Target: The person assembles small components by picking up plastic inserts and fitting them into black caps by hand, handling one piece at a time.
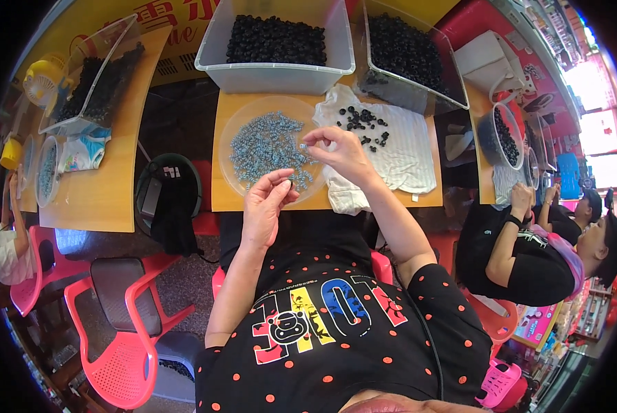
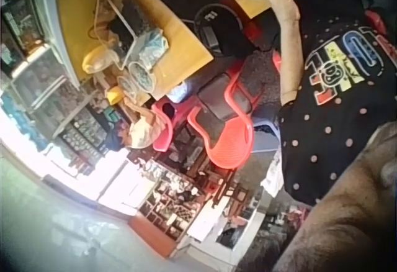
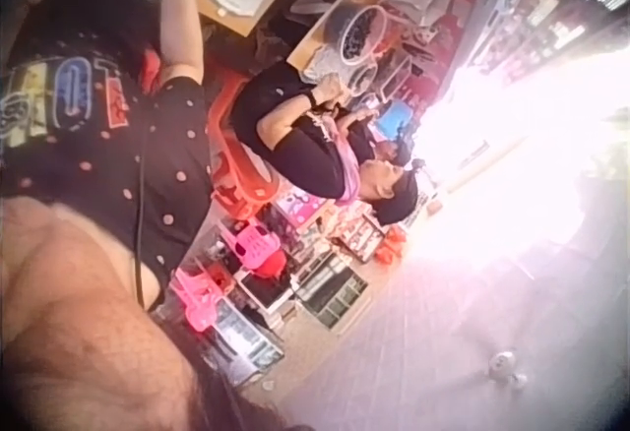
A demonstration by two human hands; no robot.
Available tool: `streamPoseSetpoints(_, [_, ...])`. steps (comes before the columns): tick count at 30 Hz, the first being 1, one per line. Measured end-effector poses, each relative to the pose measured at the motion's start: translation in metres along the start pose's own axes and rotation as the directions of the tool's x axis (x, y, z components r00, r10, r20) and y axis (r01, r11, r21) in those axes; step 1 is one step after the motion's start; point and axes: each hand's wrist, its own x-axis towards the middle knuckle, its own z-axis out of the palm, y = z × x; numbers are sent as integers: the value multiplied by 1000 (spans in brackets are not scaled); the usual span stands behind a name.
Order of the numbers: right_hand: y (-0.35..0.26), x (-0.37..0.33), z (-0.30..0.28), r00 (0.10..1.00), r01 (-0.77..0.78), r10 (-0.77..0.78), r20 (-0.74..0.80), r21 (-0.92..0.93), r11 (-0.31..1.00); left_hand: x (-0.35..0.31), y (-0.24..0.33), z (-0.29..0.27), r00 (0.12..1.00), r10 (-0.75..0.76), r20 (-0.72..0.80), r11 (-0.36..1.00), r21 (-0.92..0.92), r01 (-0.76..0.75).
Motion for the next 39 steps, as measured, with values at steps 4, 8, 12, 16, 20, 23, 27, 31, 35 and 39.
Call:
streamPoseSetpoints(4, [4, -26, -7, 946, -324, 216, 242, 722, 612, 12, 1, 24, 990, 133, 38, 955, 264, -138])
streamPoseSetpoints(8, [10, -46, -15, 938, -346, 209, 276, 786, 513, 17, -4, 42, 969, 190, 157, 867, 437, -241])
streamPoseSetpoints(12, [23, -66, -26, 937, -336, 247, 245, 826, 452, 24, -19, 54, 962, 139, 235, 830, 502, -243])
streamPoseSetpoints(16, [36, -85, -35, 943, -292, 285, 174, 846, 447, 31, -38, 66, 974, 39, 222, 869, 473, -142])
streamPoseSetpoints(20, [49, -104, -39, 936, -238, 349, 50, 819, 522, 37, -58, 77, 979, -91, 183, 918, 398, 10])
streamPoseSetpoints(23, [61, -115, -38, 931, -208, 366, 6, 831, 516, 41, -69, 85, 979, -95, 181, 926, 377, 21])
streamPoseSetpoints(27, [62, -120, -41, 910, -279, 414, -1, 737, 616, 46, -82, 82, 976, -20, 219, 891, 446, -82])
streamPoseSetpoints(31, [70, -119, -39, 897, -284, 438, -51, 695, 661, 45, -85, 85, 974, 1, 225, 868, 484, -113])
streamPoseSetpoints(35, [72, -119, -30, 892, -221, 431, -137, 698, 681, 48, -93, 79, 991, -18, 133, 880, 472, -47])
streamPoseSetpoints(39, [76, -121, -27, 872, -137, 416, -257, 688, 713, 48, -98, 75, 996, -61, 67, 928, 371, 32])
